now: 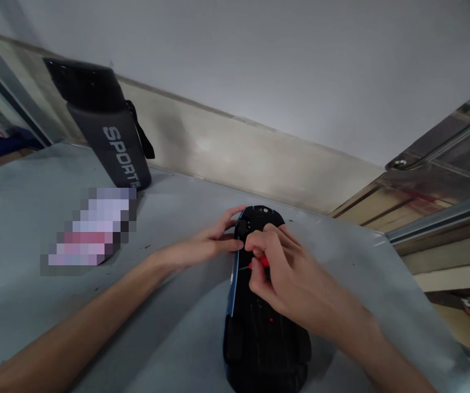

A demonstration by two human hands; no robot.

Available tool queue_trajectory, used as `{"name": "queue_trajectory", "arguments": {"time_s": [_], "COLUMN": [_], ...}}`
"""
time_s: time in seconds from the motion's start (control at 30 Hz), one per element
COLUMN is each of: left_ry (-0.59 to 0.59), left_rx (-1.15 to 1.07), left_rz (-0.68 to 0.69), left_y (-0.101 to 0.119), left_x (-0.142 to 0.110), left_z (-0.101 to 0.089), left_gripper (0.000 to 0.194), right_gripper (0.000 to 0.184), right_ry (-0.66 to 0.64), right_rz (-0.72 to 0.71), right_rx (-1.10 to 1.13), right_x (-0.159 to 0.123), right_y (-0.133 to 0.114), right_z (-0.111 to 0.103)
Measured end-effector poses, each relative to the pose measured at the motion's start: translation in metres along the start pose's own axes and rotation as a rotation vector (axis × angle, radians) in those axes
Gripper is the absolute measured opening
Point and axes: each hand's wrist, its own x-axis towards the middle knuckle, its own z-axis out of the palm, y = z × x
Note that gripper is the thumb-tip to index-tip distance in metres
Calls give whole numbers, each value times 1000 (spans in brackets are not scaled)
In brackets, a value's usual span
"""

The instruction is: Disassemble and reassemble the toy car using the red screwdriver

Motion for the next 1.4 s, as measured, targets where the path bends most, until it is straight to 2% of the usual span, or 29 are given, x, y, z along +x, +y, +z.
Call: {"name": "queue_trajectory", "arguments": {"time_s": [0.1,0.27,0.6,1.03,1.23,1.4], "left_ry": [-13,-17,0,3,61,78], "left_rx": [31,48,47,47,90,173], "left_rz": [24,19,14,35,-51,-49], "left_y": [3,4,1,-1,-4,1], "left_x": [-1,-1,0,-2,-4,-3], "left_z": [0,0,-2,0,0,1], "left_gripper": [76,83,78,78,83,85], "right_gripper": [10,11,12,12,13,12], "right_ry": [-8,-20,8,-59,-99,-96], "right_rz": [12,14,34,102,121,160], "right_rx": [-1,21,-4,73,89,142], "right_x": [-1,0,1,1,1,-1], "right_y": [1,1,2,3,4,3], "right_z": [0,0,0,0,-7,-9]}}
